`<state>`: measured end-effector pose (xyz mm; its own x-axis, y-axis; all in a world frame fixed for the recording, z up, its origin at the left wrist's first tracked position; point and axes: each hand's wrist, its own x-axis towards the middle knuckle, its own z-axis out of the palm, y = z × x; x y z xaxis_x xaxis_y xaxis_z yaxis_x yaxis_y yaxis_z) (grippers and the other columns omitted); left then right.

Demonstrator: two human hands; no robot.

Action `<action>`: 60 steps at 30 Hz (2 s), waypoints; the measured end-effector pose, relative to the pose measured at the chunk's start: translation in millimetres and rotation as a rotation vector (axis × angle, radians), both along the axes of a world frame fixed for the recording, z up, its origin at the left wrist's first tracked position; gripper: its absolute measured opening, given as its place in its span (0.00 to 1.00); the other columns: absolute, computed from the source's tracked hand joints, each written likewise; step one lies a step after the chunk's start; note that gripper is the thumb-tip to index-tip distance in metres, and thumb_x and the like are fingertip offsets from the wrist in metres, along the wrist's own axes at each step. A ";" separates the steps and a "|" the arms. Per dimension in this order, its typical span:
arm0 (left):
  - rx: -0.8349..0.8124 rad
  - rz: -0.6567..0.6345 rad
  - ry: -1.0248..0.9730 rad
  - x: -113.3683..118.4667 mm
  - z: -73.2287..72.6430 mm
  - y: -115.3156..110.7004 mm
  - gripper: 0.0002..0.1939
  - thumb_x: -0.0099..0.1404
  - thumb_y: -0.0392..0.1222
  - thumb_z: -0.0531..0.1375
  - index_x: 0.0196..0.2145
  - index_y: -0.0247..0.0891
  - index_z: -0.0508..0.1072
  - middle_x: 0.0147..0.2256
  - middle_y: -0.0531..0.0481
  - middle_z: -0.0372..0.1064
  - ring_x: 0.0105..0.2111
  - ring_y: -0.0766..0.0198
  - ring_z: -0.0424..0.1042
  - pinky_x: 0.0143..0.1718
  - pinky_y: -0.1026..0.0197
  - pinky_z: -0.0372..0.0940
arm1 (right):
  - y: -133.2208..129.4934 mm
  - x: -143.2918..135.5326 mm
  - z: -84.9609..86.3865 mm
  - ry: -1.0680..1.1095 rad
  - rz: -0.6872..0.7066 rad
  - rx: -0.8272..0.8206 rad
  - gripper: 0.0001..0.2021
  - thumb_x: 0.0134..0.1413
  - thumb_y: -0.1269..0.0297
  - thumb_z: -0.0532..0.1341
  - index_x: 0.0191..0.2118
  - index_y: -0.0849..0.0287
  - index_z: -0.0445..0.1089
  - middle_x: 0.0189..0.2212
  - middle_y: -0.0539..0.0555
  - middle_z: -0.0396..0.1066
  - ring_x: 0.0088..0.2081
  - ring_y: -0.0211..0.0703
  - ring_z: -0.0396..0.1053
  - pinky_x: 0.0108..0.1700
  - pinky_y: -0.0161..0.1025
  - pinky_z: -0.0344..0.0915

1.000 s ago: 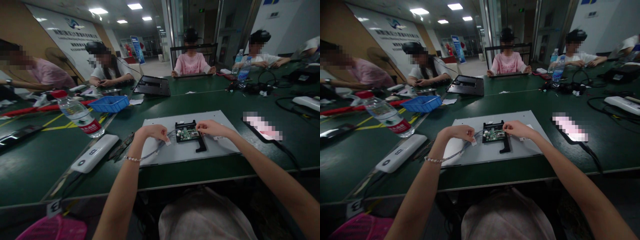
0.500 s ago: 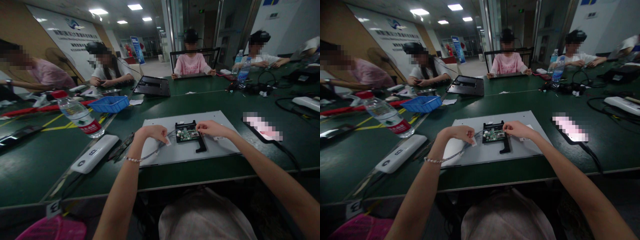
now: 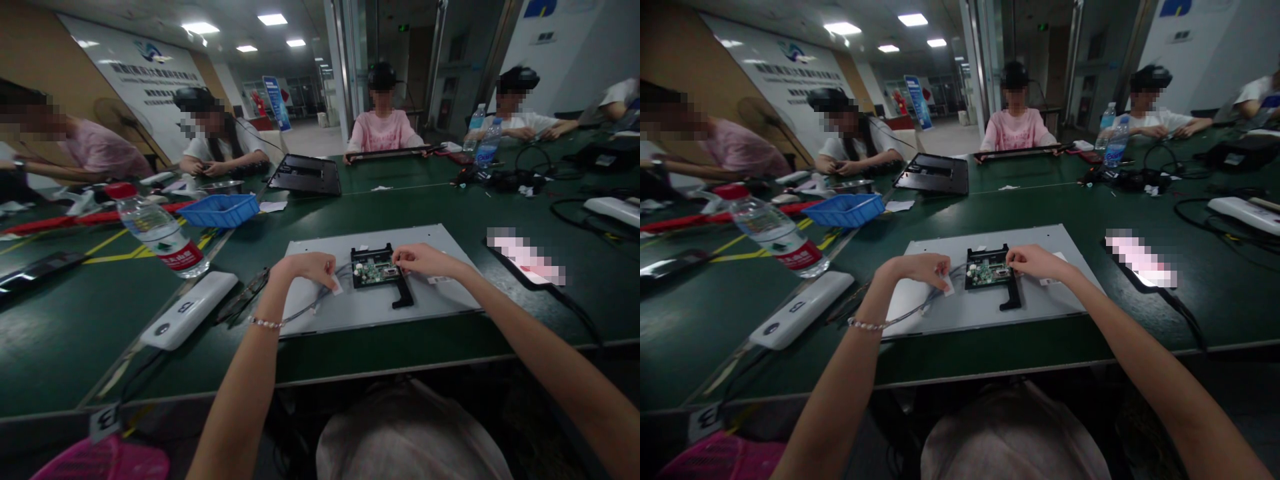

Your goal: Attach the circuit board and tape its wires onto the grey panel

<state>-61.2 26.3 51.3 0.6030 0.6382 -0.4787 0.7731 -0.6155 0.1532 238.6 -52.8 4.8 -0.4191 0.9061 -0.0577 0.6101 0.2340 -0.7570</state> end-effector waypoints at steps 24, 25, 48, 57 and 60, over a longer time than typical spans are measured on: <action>-0.003 0.070 0.026 3.3 6.4 -8.6 0.28 0.44 0.57 0.64 0.39 0.37 0.67 0.35 0.50 0.71 0.33 0.61 0.67 0.30 0.64 0.58 | 4.6 1.6 -8.5 0.041 0.024 -0.012 0.09 0.57 0.64 0.54 0.42 0.57 0.66 0.31 0.52 0.73 0.33 0.41 0.71 0.40 0.40 0.64; -0.006 0.073 0.028 3.3 6.8 -9.1 0.28 0.44 0.58 0.64 0.39 0.38 0.67 0.35 0.50 0.71 0.33 0.62 0.67 0.30 0.64 0.58 | 4.7 1.6 -8.8 0.038 0.021 -0.012 0.09 0.57 0.64 0.54 0.42 0.57 0.66 0.31 0.52 0.73 0.33 0.41 0.71 0.40 0.40 0.64; -0.015 0.031 0.004 -2.3 4.7 -7.6 0.29 0.45 0.59 0.64 0.39 0.37 0.66 0.34 0.50 0.71 0.32 0.61 0.68 0.28 0.64 0.58 | 4.2 -3.0 -4.9 0.005 0.017 0.039 0.09 0.55 0.67 0.54 0.41 0.58 0.68 0.30 0.51 0.74 0.33 0.41 0.71 0.39 0.39 0.63; 0.123 0.047 -0.113 -6.3 15.0 -1.4 0.24 0.61 0.61 0.51 0.38 0.37 0.69 0.37 0.47 0.70 0.35 0.61 0.68 0.34 0.64 0.60 | -0.4 1.1 10.1 -0.020 -0.117 0.219 0.12 0.57 0.62 0.53 0.41 0.60 0.71 0.28 0.53 0.73 0.30 0.41 0.70 0.34 0.37 0.62; 0.229 0.124 -0.156 -7.7 14.4 2.0 0.21 0.61 0.56 0.53 0.41 0.36 0.69 0.39 0.46 0.70 0.37 0.60 0.68 0.36 0.63 0.61 | 1.4 5.7 11.0 -0.033 -0.187 0.242 0.13 0.57 0.61 0.53 0.41 0.60 0.72 0.27 0.53 0.72 0.28 0.41 0.69 0.32 0.36 0.61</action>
<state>-69.0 28.3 65.7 0.5684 0.7923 -0.2218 0.8227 -0.5498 0.1444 244.3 -51.3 15.8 -0.2455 0.9564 0.1584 0.6826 0.2866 -0.6723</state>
